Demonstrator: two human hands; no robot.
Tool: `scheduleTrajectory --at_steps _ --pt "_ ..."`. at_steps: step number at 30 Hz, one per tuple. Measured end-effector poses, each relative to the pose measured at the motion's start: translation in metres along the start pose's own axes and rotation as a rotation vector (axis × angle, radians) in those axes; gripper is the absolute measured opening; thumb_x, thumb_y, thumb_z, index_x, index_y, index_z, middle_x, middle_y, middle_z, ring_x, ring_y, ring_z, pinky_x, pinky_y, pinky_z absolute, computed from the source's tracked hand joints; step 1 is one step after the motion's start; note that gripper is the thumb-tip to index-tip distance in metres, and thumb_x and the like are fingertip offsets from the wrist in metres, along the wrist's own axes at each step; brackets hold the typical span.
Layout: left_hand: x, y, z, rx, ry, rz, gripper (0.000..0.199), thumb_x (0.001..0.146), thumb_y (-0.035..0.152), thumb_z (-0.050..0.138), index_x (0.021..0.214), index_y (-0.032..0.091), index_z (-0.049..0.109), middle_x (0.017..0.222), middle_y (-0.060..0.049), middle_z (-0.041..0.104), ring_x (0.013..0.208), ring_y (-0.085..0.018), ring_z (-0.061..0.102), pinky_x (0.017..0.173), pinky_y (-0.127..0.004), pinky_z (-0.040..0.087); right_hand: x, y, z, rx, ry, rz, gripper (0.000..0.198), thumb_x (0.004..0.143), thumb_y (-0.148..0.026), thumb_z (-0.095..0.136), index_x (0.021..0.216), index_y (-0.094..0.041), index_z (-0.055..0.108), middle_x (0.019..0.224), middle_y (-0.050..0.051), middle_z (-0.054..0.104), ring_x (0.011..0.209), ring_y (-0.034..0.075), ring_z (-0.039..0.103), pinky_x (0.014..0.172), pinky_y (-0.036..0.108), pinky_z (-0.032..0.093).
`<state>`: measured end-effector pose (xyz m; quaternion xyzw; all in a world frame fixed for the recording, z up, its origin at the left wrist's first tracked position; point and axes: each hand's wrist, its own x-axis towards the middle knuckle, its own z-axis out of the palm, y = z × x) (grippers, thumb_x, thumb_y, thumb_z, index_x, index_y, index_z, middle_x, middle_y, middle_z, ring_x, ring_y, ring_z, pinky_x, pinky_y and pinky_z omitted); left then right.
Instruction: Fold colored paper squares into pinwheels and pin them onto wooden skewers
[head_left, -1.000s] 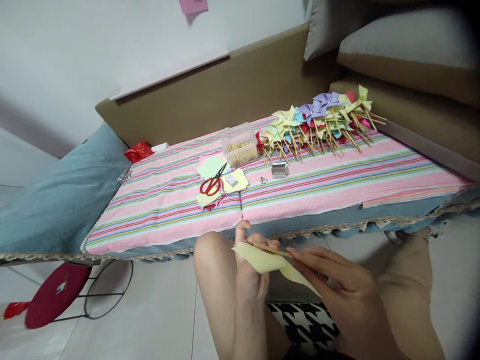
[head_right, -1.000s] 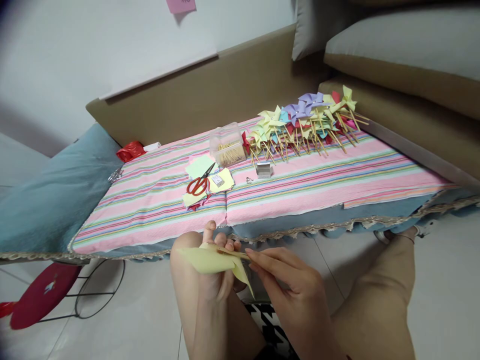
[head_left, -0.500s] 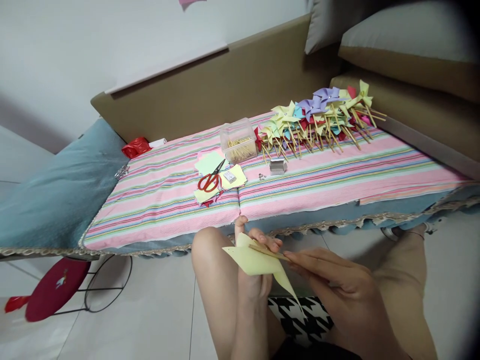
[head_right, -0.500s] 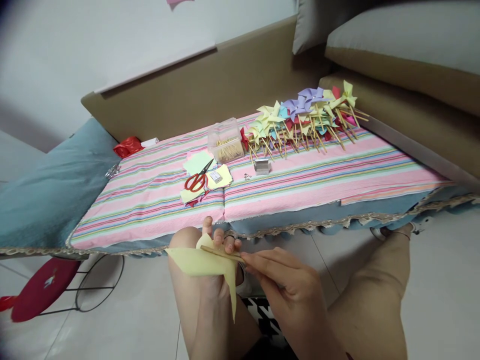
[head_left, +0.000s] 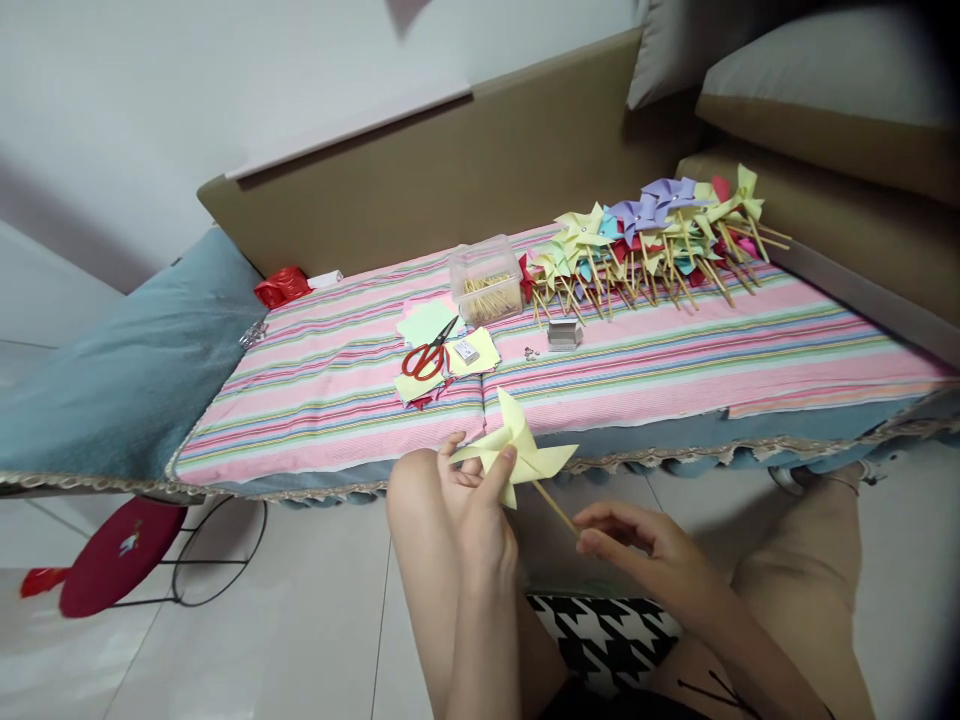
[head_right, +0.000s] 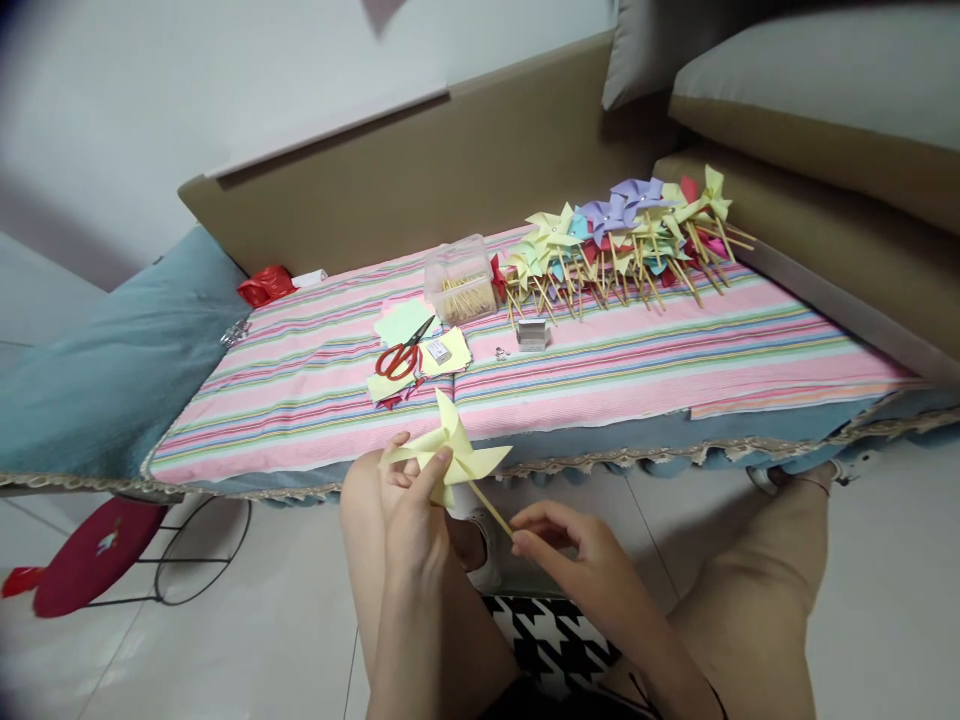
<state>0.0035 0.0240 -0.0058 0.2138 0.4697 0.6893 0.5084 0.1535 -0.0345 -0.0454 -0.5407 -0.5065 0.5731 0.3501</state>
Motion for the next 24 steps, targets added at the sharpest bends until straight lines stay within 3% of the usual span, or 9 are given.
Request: scheduleTrajectory --at_steps 6,9,14,16,18,20,24 --pt "0.012 -0.005 -0.003 -0.011 -0.005 0.011 0.046 0.058 0.011 0.079 0.09 0.021 0.047 0.072 0.008 0.049 0.059 -0.004 0.053 0.065 -0.017 0.045 -0.007 0.023 0.012 0.049 -0.084 0.043 0.03 0.083 -0.046 0.058 0.079 -0.017 0.067 0.075 0.004 0.068 0.076 0.018 0.063 0.07 0.026 0.046" --pt "0.013 -0.006 -0.005 0.048 -0.033 -0.036 0.052 0.06 0.016 0.079 0.1 0.023 0.047 0.075 0.006 0.052 0.065 -0.007 0.057 0.067 -0.019 0.046 -0.008 0.025 0.018 0.055 -0.052 0.032 0.033 0.083 -0.047 0.057 0.072 -0.017 0.065 0.07 0.003 0.065 0.072 0.017 0.06 0.067 0.025 0.044" --pt "0.016 -0.003 -0.009 0.087 -0.1 -0.134 0.066 0.064 0.02 0.079 0.119 0.026 0.044 0.066 0.01 0.046 0.059 -0.004 0.051 0.064 -0.015 0.041 -0.006 0.024 0.018 0.069 0.061 0.055 0.035 0.08 -0.049 0.059 0.066 -0.017 0.064 0.065 0.002 0.062 0.068 0.016 0.057 0.065 0.024 0.043" --pt "0.018 -0.003 -0.01 0.086 -0.138 -0.173 0.063 0.066 0.024 0.078 0.119 0.027 0.044 0.075 0.006 0.055 0.069 -0.007 0.057 0.068 -0.018 0.042 -0.005 0.026 0.016 0.071 0.124 0.047 0.034 0.079 -0.049 0.06 0.066 -0.018 0.065 0.066 0.002 0.063 0.069 0.016 0.057 0.065 0.024 0.043" --pt "0.021 -0.003 -0.01 0.098 -0.181 -0.212 0.058 0.07 0.03 0.075 0.118 0.027 0.043 0.097 -0.001 0.064 0.082 -0.012 0.062 0.072 -0.022 0.044 -0.004 0.03 0.015 0.082 0.199 0.041 0.034 0.078 -0.05 0.062 0.068 -0.018 0.068 0.067 0.003 0.064 0.07 0.017 0.058 0.066 0.024 0.044" --pt "0.024 -0.006 -0.008 0.113 -0.221 -0.23 0.053 0.073 0.035 0.071 0.117 0.027 0.043 0.114 -0.006 0.063 0.091 -0.015 0.063 0.074 -0.026 0.045 -0.002 0.035 0.014 0.104 0.266 0.04 0.034 0.077 -0.051 0.063 0.07 -0.018 0.069 0.067 0.003 0.065 0.07 0.017 0.059 0.066 0.024 0.045" --pt "0.037 -0.014 -0.003 0.226 -0.325 -0.238 0.043 0.077 0.039 0.066 0.111 0.023 0.045 0.119 -0.009 0.063 0.092 -0.016 0.064 0.077 -0.029 0.047 0.005 0.042 0.01 0.154 0.358 0.033 0.036 0.073 -0.054 0.065 0.069 -0.019 0.07 0.064 0.004 0.065 0.067 0.018 0.06 0.064 0.024 0.047"
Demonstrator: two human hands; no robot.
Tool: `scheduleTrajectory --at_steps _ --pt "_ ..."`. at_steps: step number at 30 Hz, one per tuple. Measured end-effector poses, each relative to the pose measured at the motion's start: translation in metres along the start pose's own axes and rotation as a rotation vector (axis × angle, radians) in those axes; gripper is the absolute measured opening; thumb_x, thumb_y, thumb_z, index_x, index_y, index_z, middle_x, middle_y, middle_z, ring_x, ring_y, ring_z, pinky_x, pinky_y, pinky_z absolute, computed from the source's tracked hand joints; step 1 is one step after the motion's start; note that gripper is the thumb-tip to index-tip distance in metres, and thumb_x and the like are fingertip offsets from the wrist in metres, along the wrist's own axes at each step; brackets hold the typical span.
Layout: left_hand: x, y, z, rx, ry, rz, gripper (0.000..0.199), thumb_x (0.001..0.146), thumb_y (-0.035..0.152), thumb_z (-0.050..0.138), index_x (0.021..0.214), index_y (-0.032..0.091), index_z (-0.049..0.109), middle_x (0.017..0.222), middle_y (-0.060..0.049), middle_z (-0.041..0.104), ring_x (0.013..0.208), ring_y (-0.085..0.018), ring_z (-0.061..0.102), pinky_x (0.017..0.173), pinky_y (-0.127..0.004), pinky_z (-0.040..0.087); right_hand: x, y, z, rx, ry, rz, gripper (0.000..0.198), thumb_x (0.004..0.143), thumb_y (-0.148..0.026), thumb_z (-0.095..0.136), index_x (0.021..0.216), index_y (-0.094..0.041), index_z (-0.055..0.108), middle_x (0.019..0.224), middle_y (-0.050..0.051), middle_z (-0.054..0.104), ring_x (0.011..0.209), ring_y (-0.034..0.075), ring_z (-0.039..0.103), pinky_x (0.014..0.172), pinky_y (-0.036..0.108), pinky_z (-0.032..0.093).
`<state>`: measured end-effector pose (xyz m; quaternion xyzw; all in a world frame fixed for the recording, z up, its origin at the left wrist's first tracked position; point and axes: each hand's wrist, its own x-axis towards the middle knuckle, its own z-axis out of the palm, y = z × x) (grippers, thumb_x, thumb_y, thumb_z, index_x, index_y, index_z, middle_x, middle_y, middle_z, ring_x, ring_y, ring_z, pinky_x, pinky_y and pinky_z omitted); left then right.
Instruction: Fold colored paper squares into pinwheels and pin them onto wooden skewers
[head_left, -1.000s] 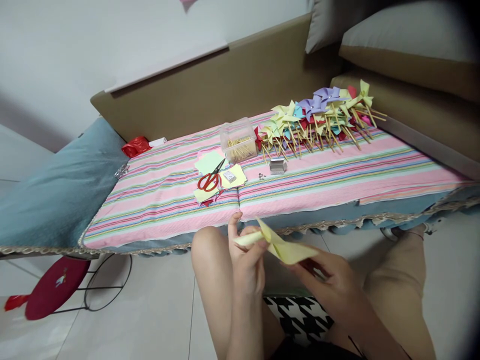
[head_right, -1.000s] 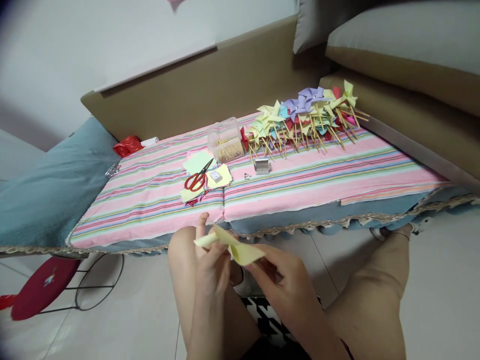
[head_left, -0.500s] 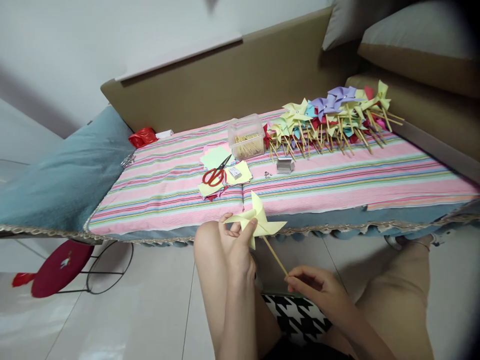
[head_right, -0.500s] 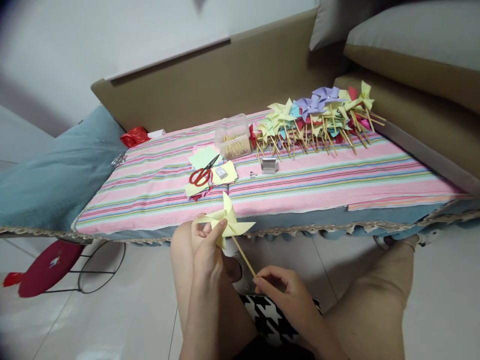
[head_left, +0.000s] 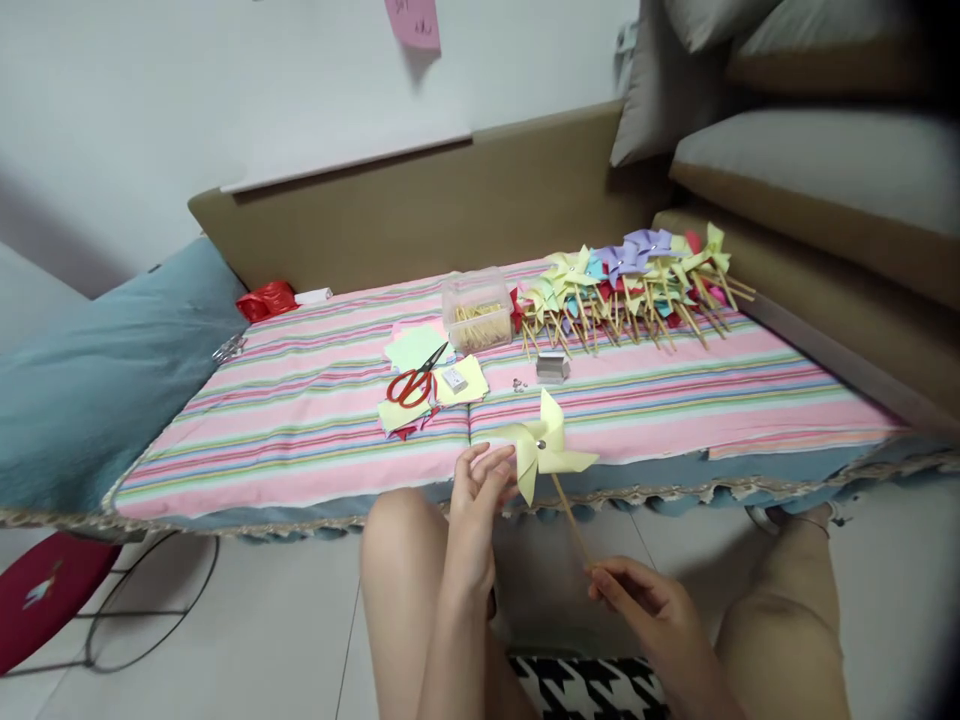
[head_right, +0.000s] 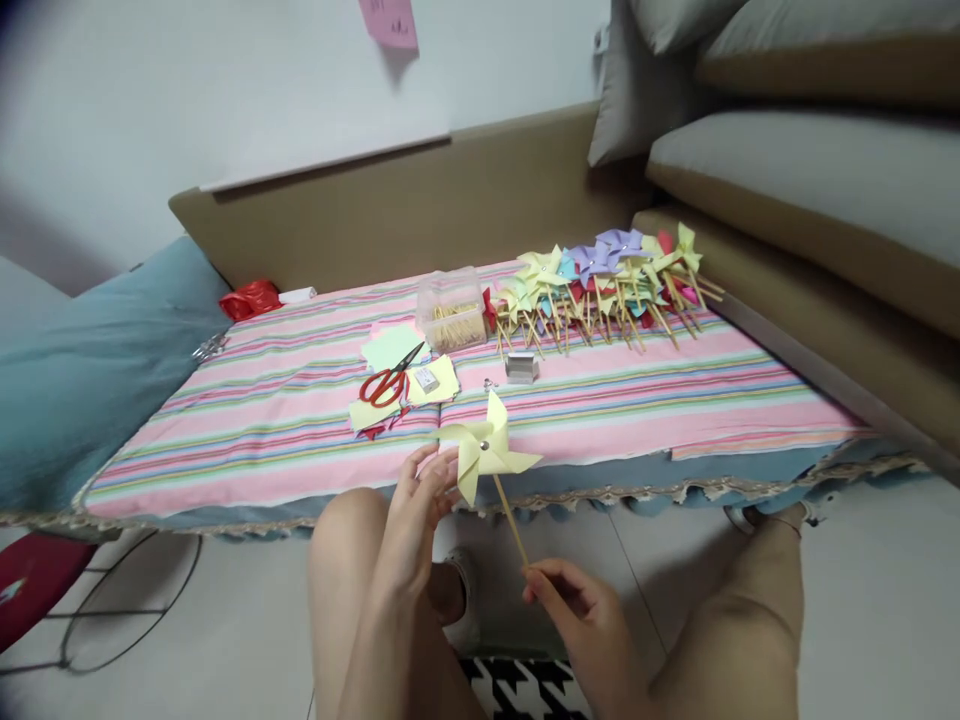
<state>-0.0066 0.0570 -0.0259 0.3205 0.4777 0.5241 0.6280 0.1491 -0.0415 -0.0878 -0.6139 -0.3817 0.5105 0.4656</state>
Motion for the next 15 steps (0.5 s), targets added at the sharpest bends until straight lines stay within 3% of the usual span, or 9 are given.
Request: scheduleTrajectory --at_steps 4,9,10,15 --pt "0.041 0.009 -0.001 0.322 -0.164 0.03 0.039 0.074 0.038 0.066 0.103 0.019 0.048 0.115 -0.011 0.062 0.082 -0.017 0.066 0.074 -0.031 0.049 0.02 0.001 -0.009 0.051 0.14 -0.019 0.038 0.067 -0.056 0.069 0.068 -0.018 0.071 0.061 0.004 0.065 0.063 0.018 0.059 0.061 0.024 0.047" --pt "0.116 0.043 -0.001 0.989 -0.18 0.301 0.029 0.078 0.038 0.057 0.098 0.019 0.048 0.108 -0.009 0.063 0.073 -0.016 0.063 0.073 -0.033 0.047 0.061 -0.005 -0.039 0.144 0.321 -0.066 0.037 0.057 -0.055 0.075 0.066 -0.019 0.073 0.061 0.004 0.065 0.065 0.018 0.059 0.061 0.025 0.048" --pt "0.128 0.048 0.0 1.133 -0.219 0.319 0.027 0.08 0.038 0.053 0.1 0.02 0.047 0.109 -0.008 0.063 0.074 -0.016 0.063 0.073 -0.032 0.048 0.071 -0.007 -0.045 0.17 0.336 -0.075 0.037 0.056 -0.054 0.077 0.066 -0.019 0.073 0.062 0.004 0.066 0.066 0.018 0.059 0.063 0.025 0.048" --pt "0.156 0.046 0.004 1.385 -0.271 0.281 0.025 0.078 0.023 0.054 0.102 0.017 0.052 0.105 -0.014 0.066 0.093 -0.026 0.064 0.081 -0.037 0.045 0.126 -0.019 -0.073 0.247 0.414 -0.099 0.036 0.048 -0.048 0.082 0.068 -0.019 0.076 0.066 0.005 0.07 0.066 0.016 0.059 0.063 0.023 0.047"
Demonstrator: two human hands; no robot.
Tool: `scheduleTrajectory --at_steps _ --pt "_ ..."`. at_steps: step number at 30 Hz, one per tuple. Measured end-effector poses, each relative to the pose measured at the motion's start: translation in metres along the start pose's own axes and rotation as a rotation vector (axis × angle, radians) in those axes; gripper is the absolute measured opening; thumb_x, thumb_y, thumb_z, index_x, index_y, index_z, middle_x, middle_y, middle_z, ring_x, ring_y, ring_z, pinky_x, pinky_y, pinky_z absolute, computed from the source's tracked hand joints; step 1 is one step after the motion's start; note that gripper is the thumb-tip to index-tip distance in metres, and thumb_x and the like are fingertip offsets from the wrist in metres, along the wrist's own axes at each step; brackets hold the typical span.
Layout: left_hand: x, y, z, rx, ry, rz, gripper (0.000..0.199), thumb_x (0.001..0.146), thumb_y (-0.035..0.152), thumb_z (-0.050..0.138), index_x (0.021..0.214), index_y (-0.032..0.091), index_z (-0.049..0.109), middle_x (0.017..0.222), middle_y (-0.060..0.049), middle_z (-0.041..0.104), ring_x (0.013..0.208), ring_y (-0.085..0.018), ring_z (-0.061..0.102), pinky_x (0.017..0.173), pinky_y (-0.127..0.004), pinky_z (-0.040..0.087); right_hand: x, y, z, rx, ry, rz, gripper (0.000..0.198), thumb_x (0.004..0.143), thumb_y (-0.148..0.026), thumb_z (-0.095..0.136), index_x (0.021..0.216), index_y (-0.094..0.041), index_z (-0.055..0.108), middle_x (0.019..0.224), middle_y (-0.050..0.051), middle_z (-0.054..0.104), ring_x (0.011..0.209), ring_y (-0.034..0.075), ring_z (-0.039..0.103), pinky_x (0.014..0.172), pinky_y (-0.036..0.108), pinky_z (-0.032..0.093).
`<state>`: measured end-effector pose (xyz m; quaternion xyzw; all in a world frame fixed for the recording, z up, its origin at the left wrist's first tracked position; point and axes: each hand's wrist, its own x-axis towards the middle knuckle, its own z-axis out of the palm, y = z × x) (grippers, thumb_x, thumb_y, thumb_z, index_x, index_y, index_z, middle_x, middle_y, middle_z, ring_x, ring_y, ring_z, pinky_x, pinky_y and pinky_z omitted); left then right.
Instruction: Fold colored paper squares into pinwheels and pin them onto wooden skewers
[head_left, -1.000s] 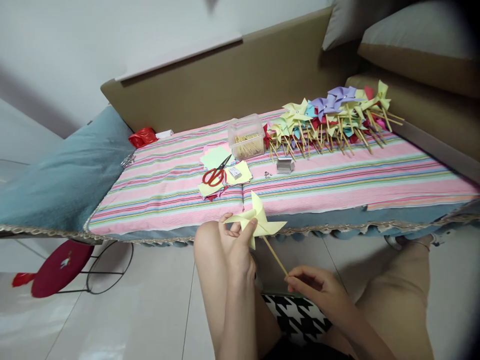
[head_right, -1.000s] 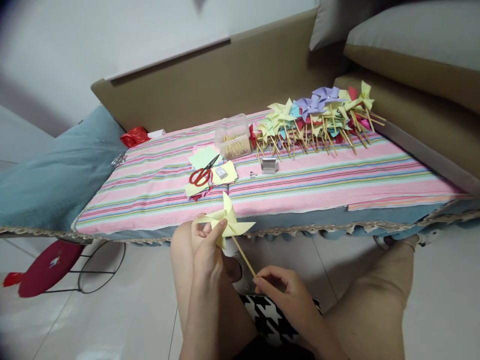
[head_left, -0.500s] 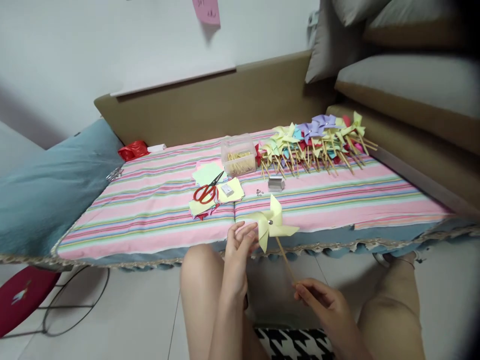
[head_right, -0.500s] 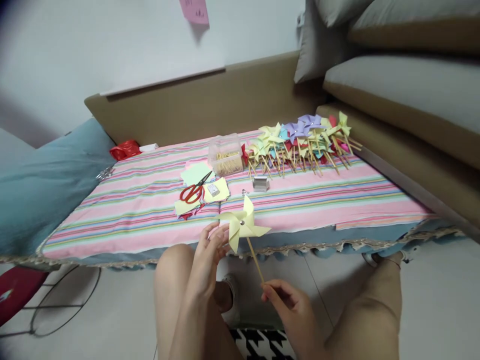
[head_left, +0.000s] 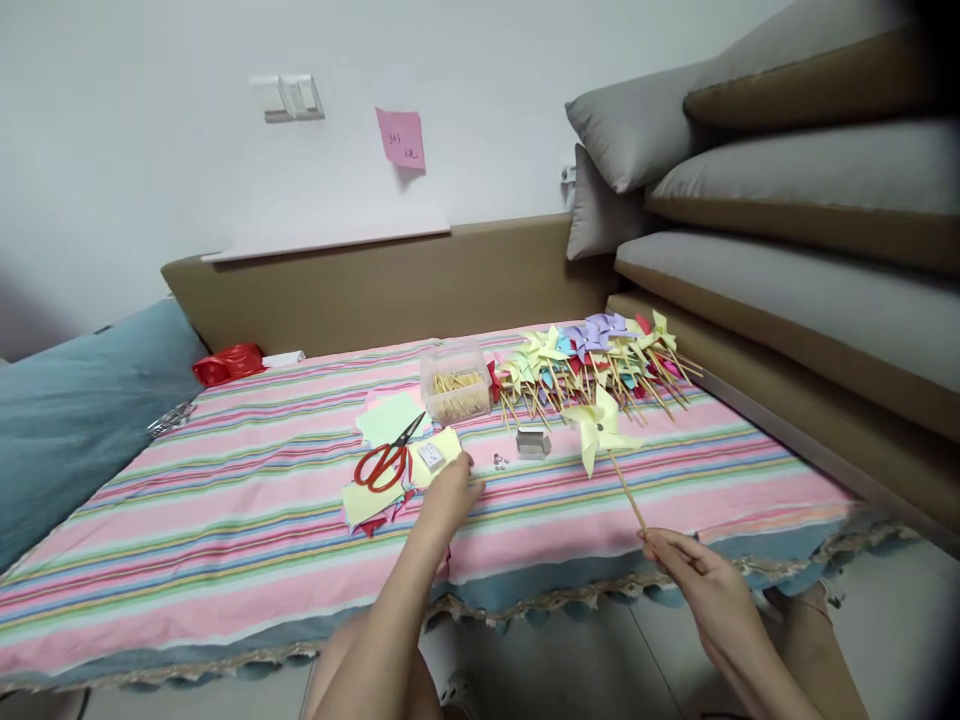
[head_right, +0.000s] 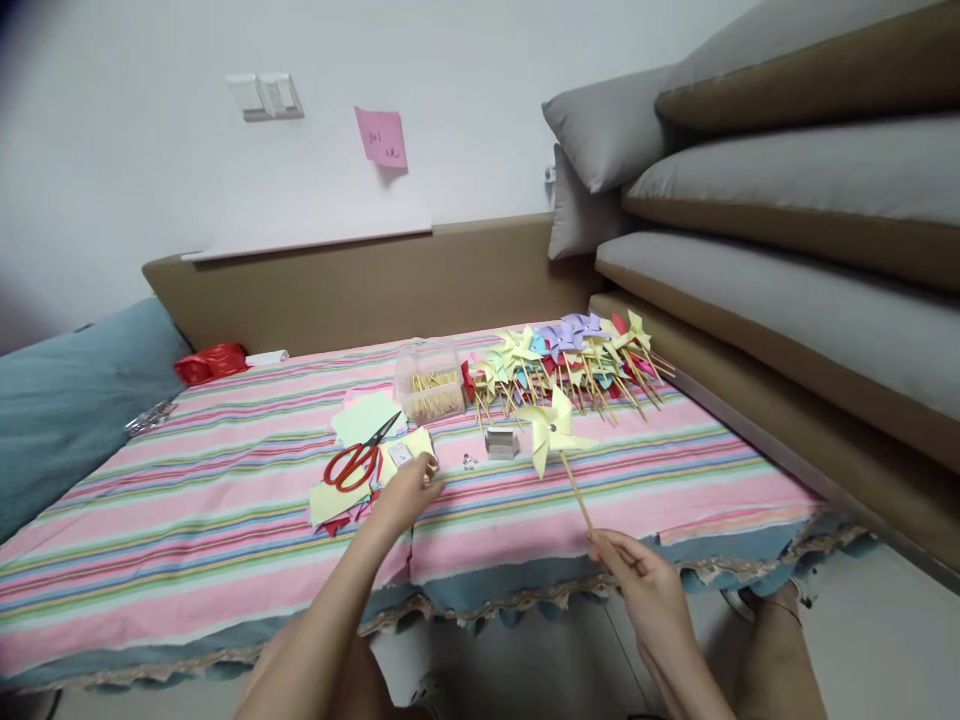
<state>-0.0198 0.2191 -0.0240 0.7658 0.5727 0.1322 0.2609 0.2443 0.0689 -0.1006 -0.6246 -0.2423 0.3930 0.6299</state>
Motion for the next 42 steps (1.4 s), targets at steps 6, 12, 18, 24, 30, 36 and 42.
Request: scheduleTrajectory --at_steps 6,12,18,24,30,36,42 --pt "0.0 0.005 0.015 0.162 -0.263 0.087 0.043 0.069 0.027 0.065 0.111 0.022 0.056 0.11 -0.011 0.068 0.102 -0.028 0.063 0.083 -0.034 0.046 0.064 -0.001 0.016 -0.007 0.092 -0.016 0.036 0.043 -0.044 0.083 0.066 -0.017 0.075 0.061 0.004 0.068 0.057 0.013 0.055 0.052 0.022 0.043" --pt "0.007 0.006 0.008 0.254 -0.321 0.038 0.041 0.07 0.021 0.061 0.11 0.02 0.056 0.115 -0.016 0.067 0.106 -0.033 0.062 0.084 -0.04 0.046 0.099 0.015 -0.002 -0.209 0.174 -0.009 0.031 0.045 -0.044 0.076 0.061 -0.017 0.075 0.062 0.008 0.072 0.061 0.022 0.063 0.057 0.03 0.048" --pt "0.012 0.006 0.005 0.224 -0.331 0.027 0.043 0.069 0.021 0.061 0.112 0.022 0.055 0.114 -0.015 0.067 0.104 -0.032 0.064 0.081 -0.038 0.046 0.11 0.02 -0.024 -0.404 0.117 -0.026 0.032 0.049 -0.049 0.071 0.059 -0.019 0.075 0.066 0.008 0.074 0.076 0.03 0.069 0.074 0.036 0.051" --pt "0.009 0.006 0.006 0.211 -0.358 0.035 0.043 0.069 0.02 0.061 0.112 0.018 0.056 0.115 -0.018 0.066 0.106 -0.036 0.062 0.082 -0.041 0.047 0.123 0.027 -0.032 -0.561 0.126 -0.074 0.035 0.055 -0.053 0.067 0.06 -0.019 0.076 0.069 0.007 0.075 0.079 0.031 0.068 0.072 0.035 0.049" --pt "0.008 0.006 0.005 0.211 -0.367 0.023 0.042 0.07 0.019 0.061 0.112 0.017 0.055 0.116 -0.019 0.066 0.108 -0.036 0.062 0.083 -0.042 0.046 0.135 0.027 -0.026 -0.557 0.125 -0.096 0.034 0.054 -0.052 0.067 0.056 -0.019 0.074 0.067 0.008 0.074 0.073 0.028 0.067 0.066 0.032 0.047" --pt "0.01 0.004 0.005 0.205 -0.366 0.021 0.041 0.069 0.02 0.062 0.11 0.019 0.056 0.116 -0.018 0.066 0.106 -0.035 0.062 0.083 -0.043 0.046 0.14 0.021 -0.014 -0.546 0.091 -0.101 0.042 0.055 -0.057 0.068 0.057 -0.016 0.074 0.06 0.008 0.072 0.056 0.022 0.061 0.053 0.03 0.043" --pt "0.009 0.002 0.004 0.191 -0.355 0.011 0.046 0.067 0.02 0.064 0.112 0.02 0.056 0.116 -0.018 0.066 0.108 -0.035 0.061 0.083 -0.042 0.046 0.138 0.02 -0.019 -0.588 0.105 -0.142 0.042 0.055 -0.061 0.067 0.05 -0.019 0.07 0.047 0.005 0.065 0.045 0.019 0.055 0.048 0.029 0.04"
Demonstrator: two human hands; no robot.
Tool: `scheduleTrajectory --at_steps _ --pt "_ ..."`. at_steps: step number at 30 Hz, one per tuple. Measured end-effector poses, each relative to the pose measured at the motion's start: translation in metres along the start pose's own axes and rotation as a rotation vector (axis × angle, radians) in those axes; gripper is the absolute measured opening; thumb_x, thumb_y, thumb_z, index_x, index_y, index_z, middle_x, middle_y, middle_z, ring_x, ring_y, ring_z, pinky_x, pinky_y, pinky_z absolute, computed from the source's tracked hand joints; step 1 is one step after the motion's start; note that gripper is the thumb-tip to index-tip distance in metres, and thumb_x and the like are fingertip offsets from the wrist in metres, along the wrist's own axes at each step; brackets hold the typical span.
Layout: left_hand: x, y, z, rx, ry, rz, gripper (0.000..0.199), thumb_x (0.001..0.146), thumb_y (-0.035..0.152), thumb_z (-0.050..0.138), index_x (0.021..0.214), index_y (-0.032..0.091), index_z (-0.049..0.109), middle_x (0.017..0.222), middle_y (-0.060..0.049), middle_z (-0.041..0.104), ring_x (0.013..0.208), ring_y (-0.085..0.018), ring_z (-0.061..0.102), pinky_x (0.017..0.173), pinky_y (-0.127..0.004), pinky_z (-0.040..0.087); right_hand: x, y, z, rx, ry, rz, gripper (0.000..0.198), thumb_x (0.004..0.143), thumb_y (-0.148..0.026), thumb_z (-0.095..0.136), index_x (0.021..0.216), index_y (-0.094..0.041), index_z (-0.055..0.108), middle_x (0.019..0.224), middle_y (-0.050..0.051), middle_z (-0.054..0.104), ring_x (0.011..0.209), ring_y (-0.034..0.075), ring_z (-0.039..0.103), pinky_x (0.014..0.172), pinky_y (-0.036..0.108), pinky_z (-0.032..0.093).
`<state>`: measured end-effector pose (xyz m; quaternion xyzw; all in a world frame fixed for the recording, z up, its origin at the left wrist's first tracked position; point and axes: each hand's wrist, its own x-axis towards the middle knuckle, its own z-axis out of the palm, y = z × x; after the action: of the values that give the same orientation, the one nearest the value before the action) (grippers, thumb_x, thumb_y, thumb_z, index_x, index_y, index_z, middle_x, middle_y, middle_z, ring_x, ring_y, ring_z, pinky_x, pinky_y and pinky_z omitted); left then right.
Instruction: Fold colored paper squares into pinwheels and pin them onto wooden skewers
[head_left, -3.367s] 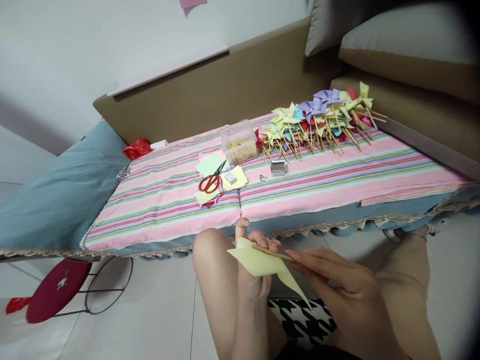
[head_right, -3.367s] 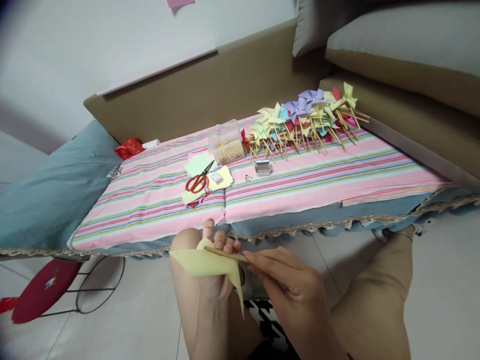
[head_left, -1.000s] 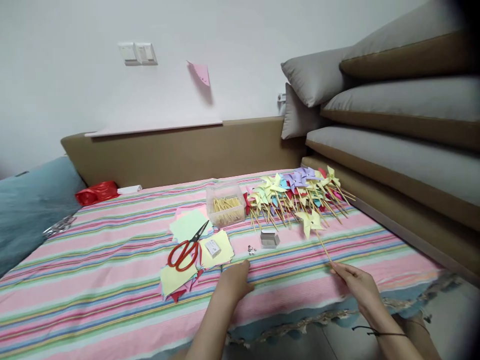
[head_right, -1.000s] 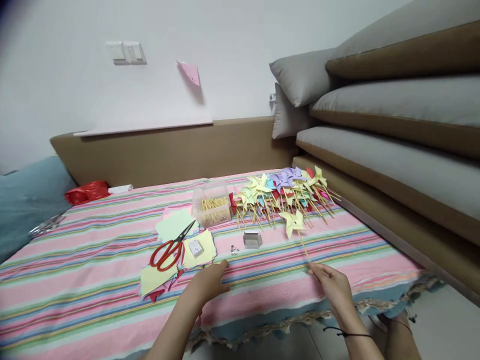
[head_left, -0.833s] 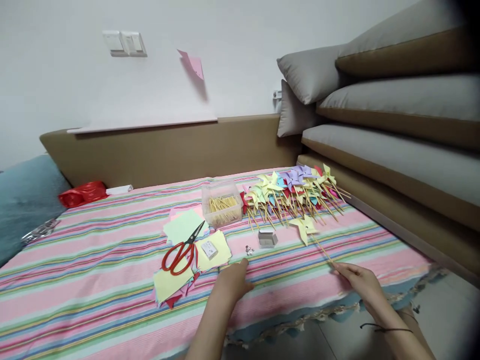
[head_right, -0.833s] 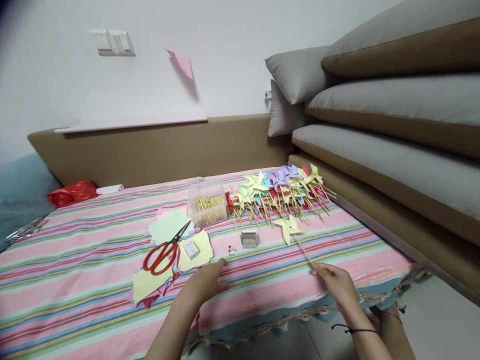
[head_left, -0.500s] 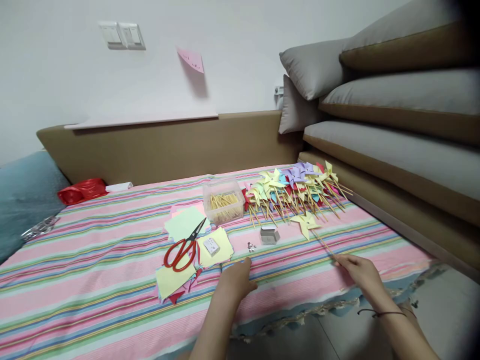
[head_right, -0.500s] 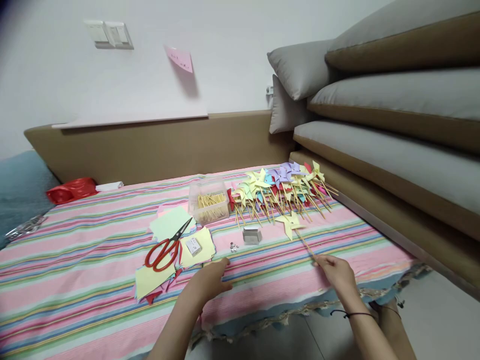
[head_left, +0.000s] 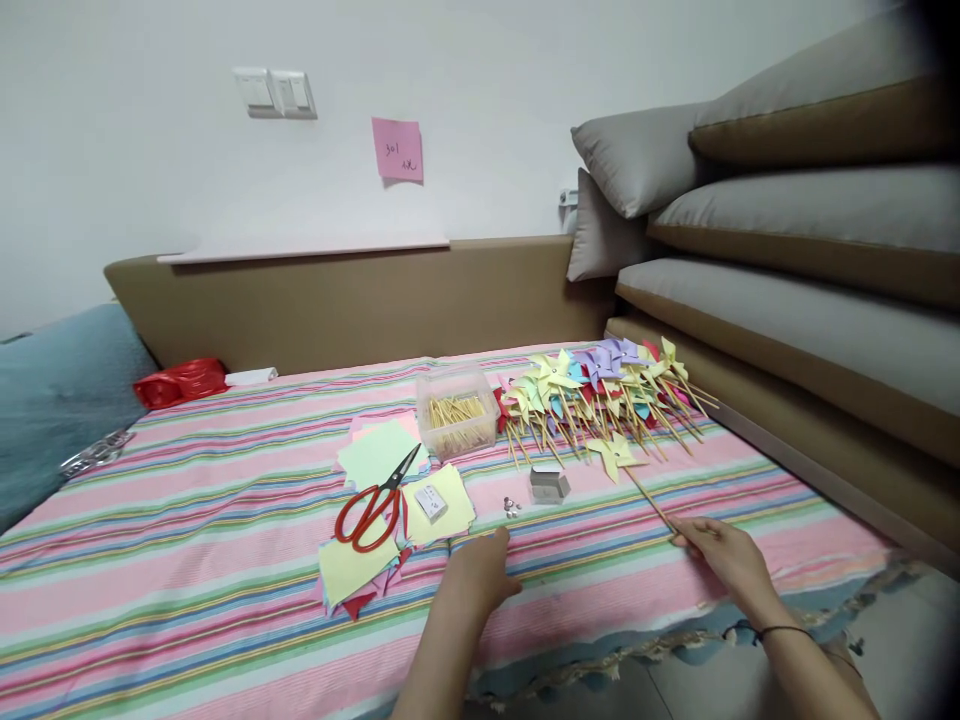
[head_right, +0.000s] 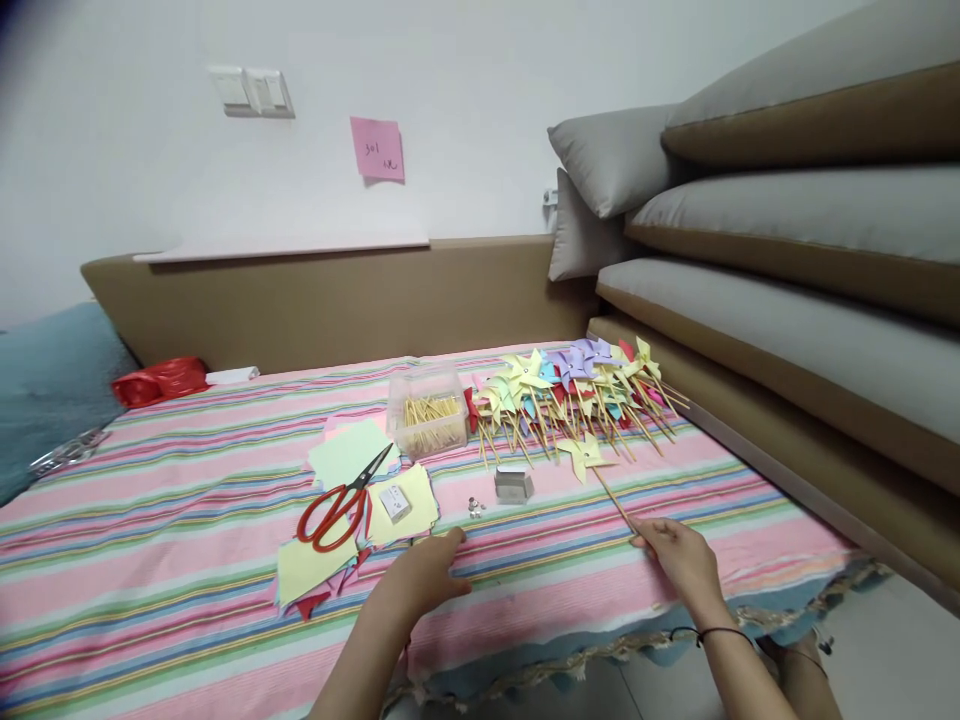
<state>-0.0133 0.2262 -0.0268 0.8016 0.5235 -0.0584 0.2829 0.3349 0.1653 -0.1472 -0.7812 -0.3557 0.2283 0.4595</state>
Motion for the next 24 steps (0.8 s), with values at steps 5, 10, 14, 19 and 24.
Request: scheduleTrajectory --at_steps 5,10,14,19,24 --pt "-0.004 -0.002 0.0 -0.003 -0.007 -0.022 0.047 0.068 0.02 0.063 0.114 0.019 0.056 0.118 -0.017 0.065 0.11 -0.034 0.061 0.085 -0.042 0.046 -0.005 -0.012 -0.008 -0.19 0.068 -0.014 0.045 0.06 -0.064 0.06 0.048 -0.02 0.064 0.049 0.006 0.065 0.046 0.021 0.057 0.047 0.031 0.038" --pt "-0.009 0.003 0.0 -0.009 -0.027 -0.05 0.052 0.067 0.016 0.063 0.118 0.011 0.057 0.115 -0.023 0.065 0.108 -0.038 0.061 0.085 -0.045 0.048 0.008 -0.096 0.025 0.039 0.047 -0.227 0.037 0.067 -0.053 0.059 0.077 -0.019 0.07 0.071 0.009 0.074 0.069 0.027 0.068 0.063 0.035 0.05" --pt "-0.009 0.007 -0.001 -0.051 -0.068 -0.063 0.058 0.065 0.018 0.068 0.121 0.013 0.057 0.116 -0.023 0.065 0.108 -0.039 0.061 0.085 -0.048 0.049 0.018 -0.199 0.086 0.121 -0.199 -0.557 0.03 0.076 -0.042 0.057 0.089 -0.018 0.07 0.092 0.01 0.074 0.088 0.026 0.068 0.079 0.036 0.052" --pt "-0.004 0.005 -0.004 -0.099 -0.082 -0.088 0.06 0.063 0.017 0.072 0.121 0.009 0.057 0.112 -0.026 0.066 0.107 -0.041 0.061 0.087 -0.051 0.048 0.025 -0.281 0.183 -0.333 -0.591 -0.762 0.022 0.086 -0.022 0.052 0.094 -0.015 0.071 0.1 0.008 0.073 0.094 0.021 0.066 0.086 0.031 0.049" --pt "0.002 0.002 -0.006 -0.148 -0.146 -0.121 0.066 0.061 0.019 0.069 0.125 0.005 0.055 0.11 -0.03 0.065 0.105 -0.045 0.061 0.085 -0.055 0.048 0.041 -0.288 0.264 -0.614 -0.773 -0.69 0.024 0.089 -0.031 0.059 0.105 -0.015 0.064 0.109 0.006 0.065 0.095 0.02 0.063 0.083 0.038 0.052"
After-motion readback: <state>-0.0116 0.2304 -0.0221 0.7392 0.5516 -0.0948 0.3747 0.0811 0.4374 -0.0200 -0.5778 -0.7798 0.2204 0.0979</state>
